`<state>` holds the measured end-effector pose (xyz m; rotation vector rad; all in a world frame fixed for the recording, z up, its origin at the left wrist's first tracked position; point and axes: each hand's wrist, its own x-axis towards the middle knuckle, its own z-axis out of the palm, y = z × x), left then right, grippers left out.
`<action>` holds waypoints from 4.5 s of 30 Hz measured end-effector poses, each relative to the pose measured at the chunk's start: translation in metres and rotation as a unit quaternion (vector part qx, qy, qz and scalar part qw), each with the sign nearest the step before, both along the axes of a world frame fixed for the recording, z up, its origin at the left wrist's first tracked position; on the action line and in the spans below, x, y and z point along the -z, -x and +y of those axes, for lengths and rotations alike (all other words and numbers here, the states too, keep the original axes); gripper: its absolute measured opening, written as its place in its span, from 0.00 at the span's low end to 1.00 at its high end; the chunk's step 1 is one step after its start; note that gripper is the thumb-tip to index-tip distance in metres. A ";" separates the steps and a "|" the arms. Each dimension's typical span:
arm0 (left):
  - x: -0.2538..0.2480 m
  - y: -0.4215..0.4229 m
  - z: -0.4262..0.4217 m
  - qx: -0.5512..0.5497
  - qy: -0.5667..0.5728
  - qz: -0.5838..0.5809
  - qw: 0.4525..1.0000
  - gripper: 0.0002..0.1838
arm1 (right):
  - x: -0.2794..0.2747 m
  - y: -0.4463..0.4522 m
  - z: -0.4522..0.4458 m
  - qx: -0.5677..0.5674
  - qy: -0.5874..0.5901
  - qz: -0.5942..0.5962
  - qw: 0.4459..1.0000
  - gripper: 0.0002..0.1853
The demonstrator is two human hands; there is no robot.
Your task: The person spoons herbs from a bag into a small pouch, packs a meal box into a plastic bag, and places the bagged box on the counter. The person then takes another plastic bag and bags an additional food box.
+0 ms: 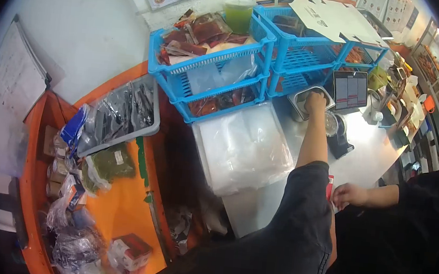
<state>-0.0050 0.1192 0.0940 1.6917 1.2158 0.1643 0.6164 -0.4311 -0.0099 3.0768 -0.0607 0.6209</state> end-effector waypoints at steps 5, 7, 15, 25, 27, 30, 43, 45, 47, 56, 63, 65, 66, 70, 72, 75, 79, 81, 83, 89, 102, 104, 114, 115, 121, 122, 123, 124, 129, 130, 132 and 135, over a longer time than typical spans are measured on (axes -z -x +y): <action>0.017 0.006 0.001 -0.030 0.006 0.032 0.999 0.23 | -0.016 -0.014 -0.005 -0.031 0.035 0.092 0.995 0.11; 0.024 0.008 0.001 -0.036 0.008 0.035 0.999 0.23 | -0.028 -0.012 -0.010 -0.085 0.030 0.036 0.995 0.11; 0.053 0.065 0.016 -0.026 -0.024 -0.006 0.999 0.24 | -0.077 0.003 -0.018 -0.020 0.078 0.071 0.994 0.09; 0.028 0.131 0.009 0.152 -0.372 -0.070 0.913 0.18 | -0.138 0.311 0.412 -0.574 -0.368 0.305 0.664 0.01; 0.027 0.138 0.001 0.166 -0.351 -0.084 0.918 0.18 | -0.126 0.407 0.478 -0.705 -0.290 0.272 0.587 0.05; 0.026 0.147 -0.005 0.122 -0.464 -0.061 0.875 0.17 | -0.083 0.507 0.525 -0.729 -0.269 0.414 0.474 0.02; 0.040 0.143 -0.022 0.029 -0.356 -0.131 0.925 0.14 | -0.079 0.555 0.532 -0.825 -0.210 0.270 0.449 0.04; 0.038 0.143 -0.021 0.010 -0.476 -0.095 0.874 0.13 | -0.067 0.554 0.532 -0.811 -0.217 0.288 0.461 0.05; 0.033 0.142 -0.025 -0.014 -0.537 -0.087 0.839 0.13 | -0.056 0.559 0.522 -0.756 -0.257 0.360 0.482 0.05; 0.011 0.129 -0.023 0.072 -0.415 -0.015 0.907 0.13 | -0.001 0.559 0.505 -0.745 -0.271 0.404 0.455 0.07; -0.017 0.130 0.006 0.125 -0.217 0.028 0.968 0.08 | -0.067 0.576 0.489 -0.810 -0.159 0.257 0.504 0.07; -0.023 0.145 0.019 0.101 -0.110 -0.019 0.989 0.18 | -0.082 0.595 0.473 -0.671 -0.290 0.419 0.538 0.09; -0.022 0.148 0.021 0.086 -0.105 -0.053 0.989 0.23 | -0.079 0.599 0.466 -0.690 -0.282 0.419 0.519 0.09; -0.019 0.156 0.019 -0.044 -0.063 -0.204 0.976 0.39 | -0.079 0.609 0.471 -0.788 -0.236 0.306 0.480 0.10; -0.005 0.150 0.017 -0.113 -0.008 -0.257 0.960 0.41 | -0.065 0.603 0.489 -0.802 -0.244 0.229 0.494 0.11; 0.050 0.134 0.027 -0.197 0.110 -0.323 0.919 0.32 | -0.078 0.602 0.505 -0.841 -0.230 0.182 0.454 0.10; 0.104 0.119 0.029 -0.222 0.191 -0.419 0.860 0.19 | -0.059 0.598 0.504 -0.832 -0.299 0.122 0.450 0.10; 0.044 0.130 0.021 -0.214 0.251 -0.397 0.857 0.16 | -0.061 0.602 0.496 -0.785 -0.342 0.188 0.480 0.09; 0.041 0.131 0.017 -0.203 0.221 -0.421 0.856 0.16 | -0.063 0.606 0.496 -0.707 -0.401 0.295 0.502 0.08; 0.045 0.124 0.014 -0.247 0.167 -0.380 0.876 0.09 | -0.052 0.591 0.505 -0.599 -0.434 0.484 0.468 0.04; 0.044 0.119 0.007 -0.264 0.075 -0.409 0.870 0.10 | -0.061 0.598 0.511 -0.628 -0.356 0.491 0.488 0.07; 0.043 0.122 0.007 -0.251 0.066 -0.395 0.881 0.08 | -0.069 0.600 0.512 -0.617 -0.354 0.513 0.481 0.07; 0.093 0.128 -0.010 -0.110 -0.086 -0.442 0.886 0.08 | -0.068 0.602 0.511 -0.675 -0.350 0.360 0.540 0.06; 0.111 0.125 -0.009 -0.100 -0.082 -0.432 0.893 0.07 | -0.064 0.599 0.513 -0.676 -0.368 0.377 0.515 0.05; 0.054 0.132 -0.010 -0.143 -0.078 -0.413 0.896 0.08 | -0.089 0.603 0.511 -0.689 -0.390 0.372 0.485 0.03; 0.046 0.129 -0.010 -0.167 -0.067 -0.430 0.885 0.09 | -0.097 0.605 0.508 -0.678 -0.387 0.397 0.484 0.03; 0.052 0.128 -0.010 -0.172 -0.041 -0.433 0.884 0.10 | -0.097 0.602 0.508 -0.630 -0.386 0.525 0.423 0.03; 0.057 0.126 -0.011 -0.178 -0.015 -0.436 0.882 0.11 | -0.092 0.591 0.507 -0.688 -0.312 0.469 0.457 0.03; 0.065 0.129 -0.008 -0.097 -0.155 -0.240 0.953 0.22 | -0.058 0.560 0.507 -0.795 -0.195 0.352 0.454 0.03; 0.046 0.131 -0.011 -0.073 -0.278 -0.170 0.943 0.24 | -0.050 0.550 0.511 -0.775 -0.243 0.418 0.406 0.02; -0.002 0.140 -0.017 -0.026 -0.511 -0.015 0.859 0.27 | -0.056 0.527 0.509 -0.664 -0.372 0.505 0.407 0.01; 0.014 0.140 -0.019 0.043 -0.466 -0.003 0.884 0.21 | -0.058 0.500 0.509 -0.555 -0.471 0.516 0.451 0.01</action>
